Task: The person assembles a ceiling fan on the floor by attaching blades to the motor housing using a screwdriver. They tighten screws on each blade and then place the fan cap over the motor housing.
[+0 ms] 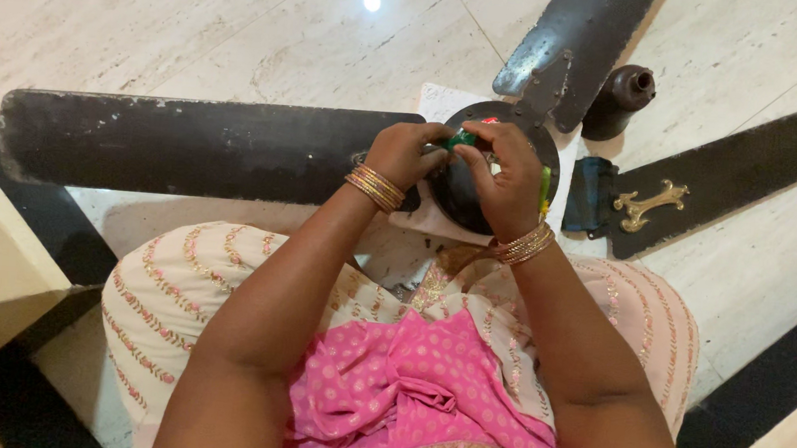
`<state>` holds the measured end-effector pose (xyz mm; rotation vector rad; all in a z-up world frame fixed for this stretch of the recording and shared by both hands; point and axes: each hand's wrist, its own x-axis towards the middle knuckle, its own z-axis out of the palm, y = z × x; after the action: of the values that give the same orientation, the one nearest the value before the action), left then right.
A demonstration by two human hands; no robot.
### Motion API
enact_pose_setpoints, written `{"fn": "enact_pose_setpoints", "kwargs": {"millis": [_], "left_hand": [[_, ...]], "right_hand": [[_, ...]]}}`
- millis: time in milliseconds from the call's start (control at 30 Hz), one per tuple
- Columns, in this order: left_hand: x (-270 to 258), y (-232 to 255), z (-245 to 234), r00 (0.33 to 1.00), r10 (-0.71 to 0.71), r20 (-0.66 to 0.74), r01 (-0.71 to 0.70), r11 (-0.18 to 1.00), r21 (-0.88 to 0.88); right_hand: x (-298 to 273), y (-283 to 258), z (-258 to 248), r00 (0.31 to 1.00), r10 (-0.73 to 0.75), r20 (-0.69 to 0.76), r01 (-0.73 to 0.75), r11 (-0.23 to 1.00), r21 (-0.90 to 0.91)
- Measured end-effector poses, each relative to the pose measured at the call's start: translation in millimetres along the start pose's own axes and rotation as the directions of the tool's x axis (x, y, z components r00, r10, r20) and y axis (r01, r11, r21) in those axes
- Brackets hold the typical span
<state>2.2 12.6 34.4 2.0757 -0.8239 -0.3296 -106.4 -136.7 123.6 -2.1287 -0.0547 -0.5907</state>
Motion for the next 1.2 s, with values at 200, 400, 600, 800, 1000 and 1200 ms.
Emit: {"fn": "enact_pose_setpoints", "kwargs": {"millis": [200, 400, 600, 800, 1000, 1200], "left_hand": [[-1, 1, 4, 0.992, 0.089, -0.085, -0.093, 0.994, -0.048], [-5, 16, -7, 0.991, -0.118, 0.07, 0.096, 0.961, 0.261], [-14, 22, 22, 0.83, -0.434, 0.349, 0.071, 0.705, 0.706], [-17, -28, 47, 0.935, -0.259, 0.244, -0.035, 0.617, 0.786], [-13, -48, 40, 0.928, -0.246, 0.281, -0.02, 0.718, 0.695], [-5, -42, 21, 0.934, -0.157, 0.321, -0.081, 0.784, 0.616]], "right_hand": [[1, -1, -1, 0.987, -0.147, 0.069, 0.153, 0.983, -0.097], [-1, 15, -6, 0.977, 0.215, -0.012, -0.215, 0.975, -0.046], [5, 36, -40, 0.959, 0.187, -0.213, -0.129, 0.957, 0.258], [5, 36, -48, 0.914, 0.254, -0.315, -0.189, 0.956, 0.223], [5, 32, -77, 0.865, 0.238, -0.442, -0.105, 0.947, 0.305], [1, 58, -147, 0.855, 0.161, -0.493, -0.245, 0.963, -0.11]]}}
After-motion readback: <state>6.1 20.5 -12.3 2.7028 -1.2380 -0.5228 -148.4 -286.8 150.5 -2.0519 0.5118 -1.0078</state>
